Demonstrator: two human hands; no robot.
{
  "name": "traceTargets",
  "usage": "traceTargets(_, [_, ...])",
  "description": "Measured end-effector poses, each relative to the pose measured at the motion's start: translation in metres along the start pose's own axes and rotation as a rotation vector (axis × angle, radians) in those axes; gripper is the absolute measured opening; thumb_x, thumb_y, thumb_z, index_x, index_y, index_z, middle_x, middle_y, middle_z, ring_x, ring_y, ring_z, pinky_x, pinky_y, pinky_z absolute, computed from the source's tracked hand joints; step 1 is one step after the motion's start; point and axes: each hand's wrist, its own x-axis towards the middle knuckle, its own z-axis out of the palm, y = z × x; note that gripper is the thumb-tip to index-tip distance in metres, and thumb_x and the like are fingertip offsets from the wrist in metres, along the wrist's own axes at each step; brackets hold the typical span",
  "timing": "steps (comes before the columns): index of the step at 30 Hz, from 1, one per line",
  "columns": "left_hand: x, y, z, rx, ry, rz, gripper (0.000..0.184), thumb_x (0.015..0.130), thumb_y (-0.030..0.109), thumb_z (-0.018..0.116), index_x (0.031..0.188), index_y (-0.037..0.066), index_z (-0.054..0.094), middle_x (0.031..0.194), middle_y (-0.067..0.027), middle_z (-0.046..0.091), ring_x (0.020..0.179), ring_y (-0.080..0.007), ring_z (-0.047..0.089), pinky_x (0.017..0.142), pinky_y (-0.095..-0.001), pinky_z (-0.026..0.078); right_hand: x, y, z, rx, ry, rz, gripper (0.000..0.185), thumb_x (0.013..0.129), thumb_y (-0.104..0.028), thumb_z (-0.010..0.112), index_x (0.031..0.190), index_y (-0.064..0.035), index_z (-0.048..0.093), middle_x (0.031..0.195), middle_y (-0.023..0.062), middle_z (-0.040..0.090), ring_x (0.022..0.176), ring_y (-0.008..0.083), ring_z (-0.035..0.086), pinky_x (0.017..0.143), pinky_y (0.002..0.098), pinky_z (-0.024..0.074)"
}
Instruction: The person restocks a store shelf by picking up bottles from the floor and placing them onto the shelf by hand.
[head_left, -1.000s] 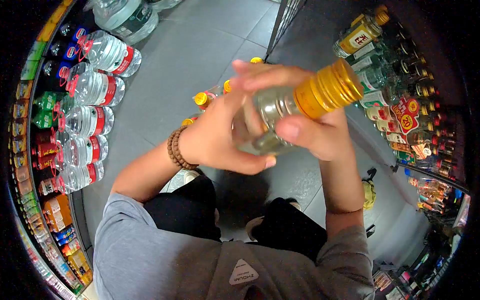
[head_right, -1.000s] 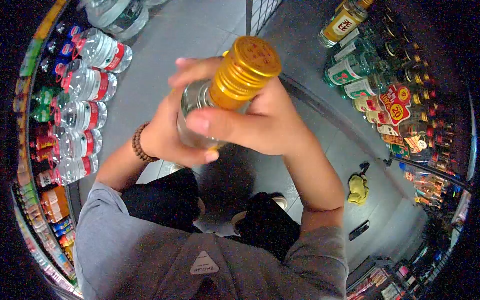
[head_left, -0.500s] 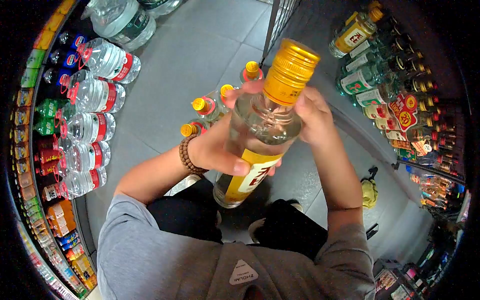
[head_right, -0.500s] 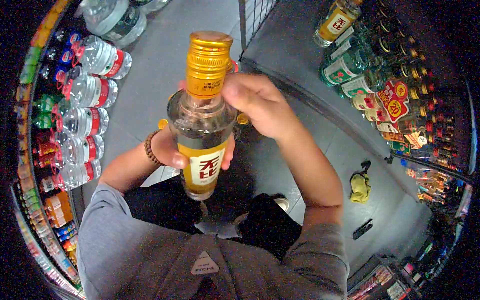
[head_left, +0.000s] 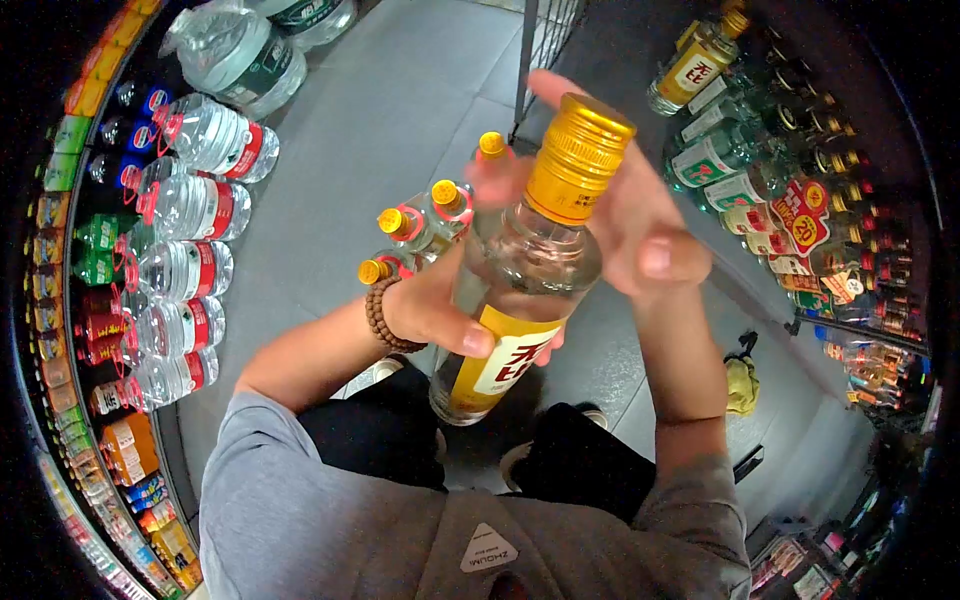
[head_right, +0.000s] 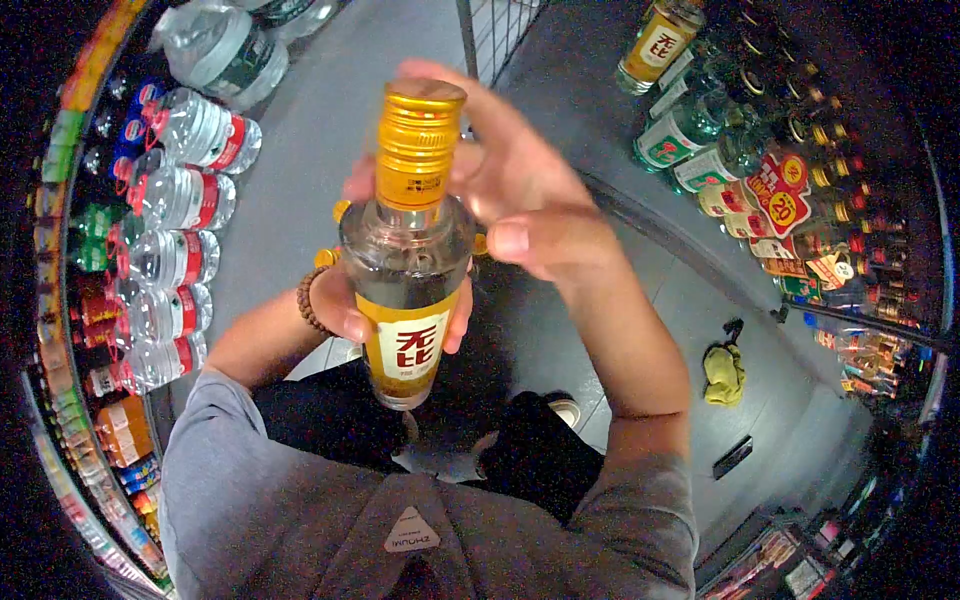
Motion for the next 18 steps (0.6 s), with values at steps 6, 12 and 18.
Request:
traceTargets(6, [0.018,0.007,-0.004,0.044,0.044,0.024,0.076,0.065,0.034,0.077,0.123,0.0,0.041,0.099,-0.016,0.062,0.086,-0.027,0.064,0.076,-0.04,0.053,0.004,-0.008,0.004,-0.262,-0.01,0.106,0.098,0.065,-0.029,0.08,0.137,0.0043,0.024,0.115,0.0247,0.058,0.104,0.0296,0.06,0.09,0.0375,0.0471])
traceTargets(12, [0.046,0.043,0.007,0.222,0.23,0.209,0.069,0.067,0.035,0.073,0.12,0.0,0.045,0.094,-0.0155,0.062,0.08,-0.0264,0.066,0.074,-0.0373,0.055,-0.009,-0.035,0.008,-0.733,0.309,-0.036,0.055,0.077,-0.022,0.075,0.121,0.0012,0.052,0.104,0.0114,0.063,0.096,0.0152,0.059,0.085,0.0306,0.0473])
traceTargets(18, [0.067,0.06,0.003,0.526,0.268,0.341,0.073,0.068,0.018,0.076,0.128,0.003,0.038,0.119,-0.0104,0.052,0.112,-0.0207,0.052,0.097,-0.0376,0.043,-0.026,-0.041,0.003,-1.189,0.31,-0.437,0.048,0.08,-0.015,0.069,0.121,0.0034,0.052,0.107,0.0179,0.06,0.098,0.0255,0.059,0.087,0.035,0.0462])
